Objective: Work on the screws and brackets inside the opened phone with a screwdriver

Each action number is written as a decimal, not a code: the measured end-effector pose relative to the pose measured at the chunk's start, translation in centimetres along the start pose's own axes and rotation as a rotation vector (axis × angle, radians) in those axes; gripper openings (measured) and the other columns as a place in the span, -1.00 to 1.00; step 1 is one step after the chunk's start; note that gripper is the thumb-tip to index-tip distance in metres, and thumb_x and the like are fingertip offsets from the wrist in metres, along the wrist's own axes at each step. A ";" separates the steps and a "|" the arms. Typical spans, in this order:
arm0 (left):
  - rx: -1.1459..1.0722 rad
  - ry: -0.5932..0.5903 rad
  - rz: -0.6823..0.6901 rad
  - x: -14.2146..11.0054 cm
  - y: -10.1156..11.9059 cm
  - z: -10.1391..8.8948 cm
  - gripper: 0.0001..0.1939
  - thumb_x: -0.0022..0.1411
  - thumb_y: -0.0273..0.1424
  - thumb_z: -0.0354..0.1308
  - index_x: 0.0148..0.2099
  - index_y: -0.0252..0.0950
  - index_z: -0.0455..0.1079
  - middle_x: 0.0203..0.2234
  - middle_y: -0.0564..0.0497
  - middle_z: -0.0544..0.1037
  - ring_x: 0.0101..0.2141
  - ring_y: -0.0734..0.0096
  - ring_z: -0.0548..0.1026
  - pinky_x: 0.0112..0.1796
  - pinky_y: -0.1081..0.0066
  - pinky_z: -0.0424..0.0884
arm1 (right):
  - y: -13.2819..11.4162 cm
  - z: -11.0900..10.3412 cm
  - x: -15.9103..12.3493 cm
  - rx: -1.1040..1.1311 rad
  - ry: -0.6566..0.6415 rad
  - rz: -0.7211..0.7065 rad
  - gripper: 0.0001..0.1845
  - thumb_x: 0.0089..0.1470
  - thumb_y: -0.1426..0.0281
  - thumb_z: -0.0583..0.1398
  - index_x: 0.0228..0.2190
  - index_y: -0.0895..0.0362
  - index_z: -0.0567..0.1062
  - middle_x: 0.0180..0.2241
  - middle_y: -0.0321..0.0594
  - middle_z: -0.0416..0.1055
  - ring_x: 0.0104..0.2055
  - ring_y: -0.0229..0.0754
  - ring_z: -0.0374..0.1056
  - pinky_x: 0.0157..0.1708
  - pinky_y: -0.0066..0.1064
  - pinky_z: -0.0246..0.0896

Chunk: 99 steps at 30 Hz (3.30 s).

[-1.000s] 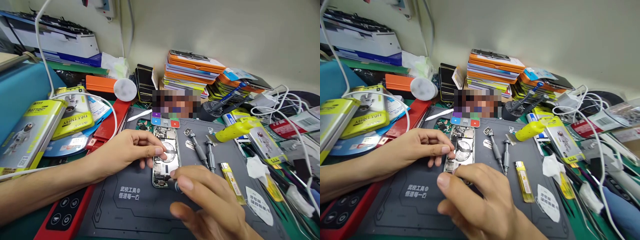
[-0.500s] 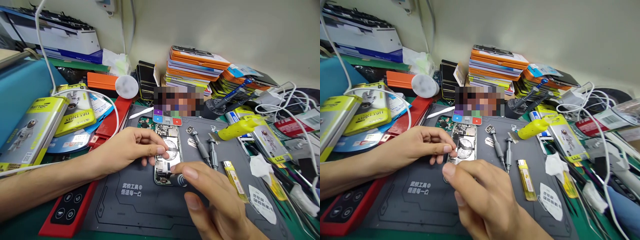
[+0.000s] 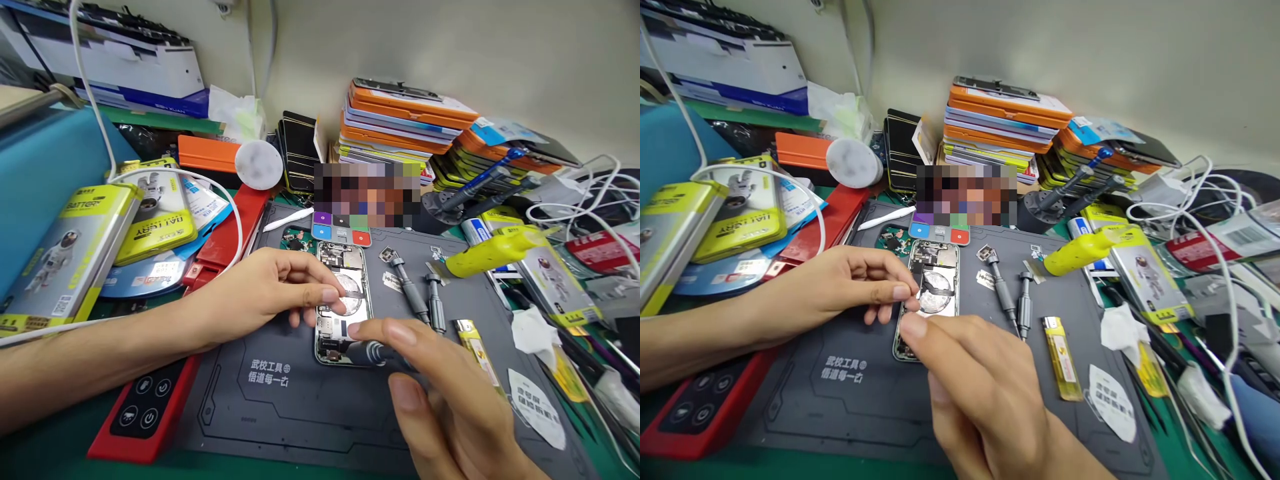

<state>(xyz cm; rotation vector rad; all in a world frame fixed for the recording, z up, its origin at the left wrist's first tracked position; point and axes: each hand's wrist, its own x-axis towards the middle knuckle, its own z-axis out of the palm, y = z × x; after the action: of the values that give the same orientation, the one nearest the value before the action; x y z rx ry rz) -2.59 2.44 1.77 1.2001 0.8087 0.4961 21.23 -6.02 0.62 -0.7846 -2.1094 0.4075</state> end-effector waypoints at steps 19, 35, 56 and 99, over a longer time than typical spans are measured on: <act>-0.025 -0.038 -0.031 -0.2 0.0 0.0 -0.82 0.42 -0.22 0.36 -0.13 -0.22 0.67 -0.40 0.09 0.67 -0.44 0.55 0.55 -0.39 0.59 0.46 | 0.2 -0.2 0.5 -0.047 0.006 -0.052 -0.11 0.07 0.77 0.09 0.41 0.16 0.28 0.10 -0.08 0.53 0.12 -0.09 0.50 0.10 -0.19 0.51; -0.042 0.002 -0.125 -0.2 0.1 0.4 -0.80 0.32 -0.23 0.44 -0.16 -0.26 0.66 -0.38 0.03 0.71 -0.43 0.47 0.62 -0.32 0.55 0.56 | 0.4 0.5 0.9 -0.062 0.004 -0.072 -0.39 0.27 0.59 0.21 0.31 0.24 0.28 0.06 -0.03 0.63 0.11 -0.11 0.57 0.06 -0.26 0.59; -0.093 -0.113 -0.109 0.0 -0.3 0.2 -0.85 0.39 -0.32 0.38 -0.10 -0.30 0.64 -0.23 -0.07 0.76 -0.22 0.36 0.71 -0.21 0.48 0.63 | -0.3 1.3 0.9 0.338 0.514 0.312 -0.36 0.36 0.58 0.17 0.35 -0.06 0.25 -0.12 -0.14 0.60 -0.09 -0.05 0.62 -0.21 -0.21 0.74; -0.080 -0.144 -0.088 -0.1 -0.5 0.3 -0.88 0.42 -0.37 0.36 -0.11 -0.33 0.61 -0.16 -0.12 0.76 -0.23 0.39 0.71 -0.27 0.53 0.59 | -0.7 1.7 0.7 0.383 0.428 0.367 -0.34 0.39 0.62 0.14 0.28 -0.29 0.26 0.01 -0.27 0.54 -0.03 -0.15 0.60 -0.13 -0.22 0.74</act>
<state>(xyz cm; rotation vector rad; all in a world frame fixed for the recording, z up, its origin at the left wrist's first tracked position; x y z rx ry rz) -2.43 2.02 1.36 1.1079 0.7087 0.3627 19.29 -6.16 0.36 -0.9326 -1.4341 0.7415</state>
